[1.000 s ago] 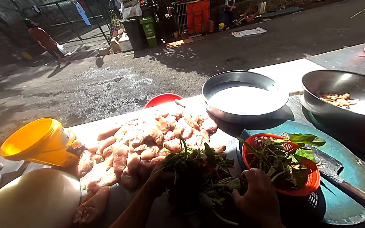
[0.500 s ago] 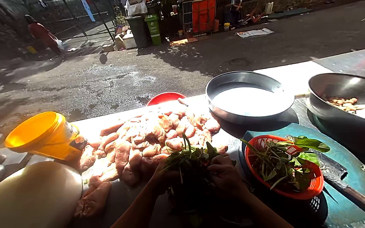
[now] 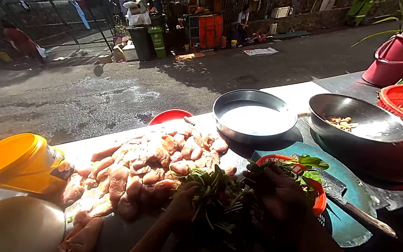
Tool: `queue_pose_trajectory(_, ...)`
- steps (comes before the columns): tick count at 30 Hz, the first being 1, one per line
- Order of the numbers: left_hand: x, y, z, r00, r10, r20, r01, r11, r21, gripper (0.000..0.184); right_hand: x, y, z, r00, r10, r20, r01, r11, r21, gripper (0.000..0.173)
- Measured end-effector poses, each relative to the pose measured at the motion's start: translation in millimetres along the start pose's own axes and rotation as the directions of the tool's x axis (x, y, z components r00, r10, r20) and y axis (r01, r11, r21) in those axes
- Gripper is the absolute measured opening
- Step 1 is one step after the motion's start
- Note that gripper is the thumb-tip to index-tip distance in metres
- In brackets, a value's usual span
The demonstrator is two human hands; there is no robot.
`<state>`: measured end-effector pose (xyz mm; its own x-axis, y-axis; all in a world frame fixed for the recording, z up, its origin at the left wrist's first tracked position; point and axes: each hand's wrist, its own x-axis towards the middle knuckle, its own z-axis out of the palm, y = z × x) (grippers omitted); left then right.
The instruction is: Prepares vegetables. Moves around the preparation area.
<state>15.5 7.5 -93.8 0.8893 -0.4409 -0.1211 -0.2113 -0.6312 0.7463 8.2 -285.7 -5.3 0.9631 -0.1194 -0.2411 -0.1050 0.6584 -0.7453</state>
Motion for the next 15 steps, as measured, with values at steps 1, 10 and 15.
queue_pose_trajectory(1,1,10,2,0.991,-0.093,0.099,0.076,0.983,0.17,0.083,-1,-1,0,1.0,-0.002,0.013,0.002,1.0,0.019,0.027)
queue_pose_trajectory(10,-5,75,-20,0.998,-0.053,0.023,0.047,0.979,0.2,0.076,-14,7,6,0.997,-0.004,0.081,-0.001,0.998,0.055,0.028)
queue_pose_trajectory(15,8,111,-6,0.985,0.128,-0.114,-0.148,0.972,-0.183,0.034,-23,24,24,0.987,-0.051,0.149,0.042,0.997,0.065,0.026)
